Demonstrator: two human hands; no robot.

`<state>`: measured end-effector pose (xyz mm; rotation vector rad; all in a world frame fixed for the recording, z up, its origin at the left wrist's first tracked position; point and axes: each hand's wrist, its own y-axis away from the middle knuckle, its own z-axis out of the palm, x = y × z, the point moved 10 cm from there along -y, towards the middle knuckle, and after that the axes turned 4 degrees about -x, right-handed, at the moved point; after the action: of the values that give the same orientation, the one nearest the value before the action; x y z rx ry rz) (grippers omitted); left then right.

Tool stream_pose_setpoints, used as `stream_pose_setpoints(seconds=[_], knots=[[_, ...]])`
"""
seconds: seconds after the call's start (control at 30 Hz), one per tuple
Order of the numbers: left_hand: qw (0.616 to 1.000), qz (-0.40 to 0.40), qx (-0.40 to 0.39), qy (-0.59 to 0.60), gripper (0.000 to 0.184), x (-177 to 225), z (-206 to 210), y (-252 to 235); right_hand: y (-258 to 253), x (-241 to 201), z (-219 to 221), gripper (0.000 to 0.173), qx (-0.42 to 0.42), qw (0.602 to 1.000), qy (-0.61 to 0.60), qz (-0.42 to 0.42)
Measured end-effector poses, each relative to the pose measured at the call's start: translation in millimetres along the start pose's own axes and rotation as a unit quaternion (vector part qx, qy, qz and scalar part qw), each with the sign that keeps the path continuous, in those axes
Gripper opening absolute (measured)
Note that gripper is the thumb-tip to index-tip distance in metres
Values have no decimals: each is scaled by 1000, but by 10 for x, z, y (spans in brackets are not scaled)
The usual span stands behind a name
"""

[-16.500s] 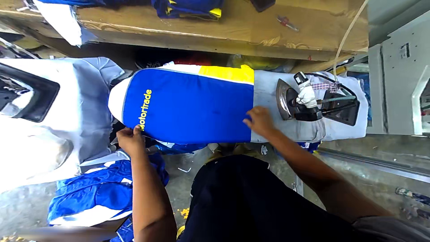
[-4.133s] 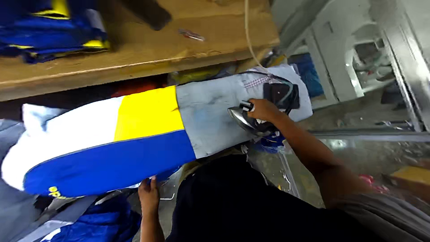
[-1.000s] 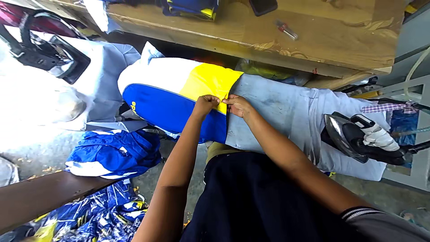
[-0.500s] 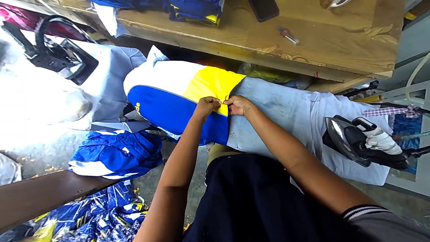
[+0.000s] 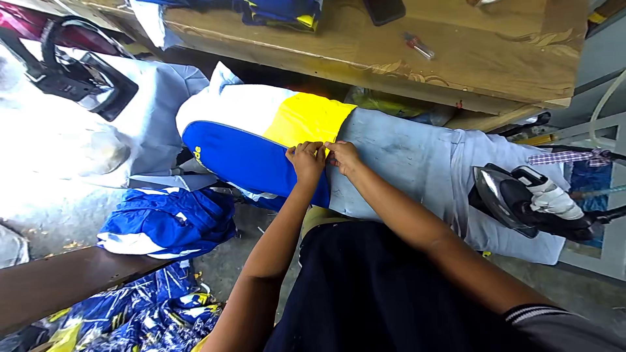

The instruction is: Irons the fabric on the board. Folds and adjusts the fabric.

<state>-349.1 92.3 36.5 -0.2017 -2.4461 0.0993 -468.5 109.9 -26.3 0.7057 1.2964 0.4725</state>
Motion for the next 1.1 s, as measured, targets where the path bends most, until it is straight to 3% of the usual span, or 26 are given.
stream_pose_setpoints(seconds=[0.07,0.13,0.23,0.37,0.53,0.67,0.8,0.9,0.97,1.03,1.1], knots=[[990,-80,-50,109,20,-151,50,-12,-12,-7,34,22,-8,1000,-6,5],[954,-166,-97,232,20,-350,158,0,-82,46,74,22,-29,999,-29,11],[914,-209,-143,316,22,-478,214,-44,-138,65,121,24,-66,997,-27,-4],[957,-152,-219,118,21,-314,56,-167,-112,-51,124,20,-73,991,96,-61],[970,-81,-211,-91,24,-4,53,-200,-98,12,59,27,-60,990,129,1],[979,6,-133,-157,23,183,109,-117,-90,147,18,36,-48,995,6,86],[986,81,-23,-142,17,224,44,3,-134,135,35,27,-24,994,-55,94],[997,60,16,-45,17,38,16,58,-145,145,81,25,-27,993,-72,91],[994,-34,0,102,18,-188,52,77,-159,179,104,22,-24,992,-81,91],[951,-154,-38,267,18,-445,202,105,-174,201,117,20,-29,992,-89,90],[910,-213,-79,347,19,-548,299,95,-201,173,103,18,-30,995,-67,68]])
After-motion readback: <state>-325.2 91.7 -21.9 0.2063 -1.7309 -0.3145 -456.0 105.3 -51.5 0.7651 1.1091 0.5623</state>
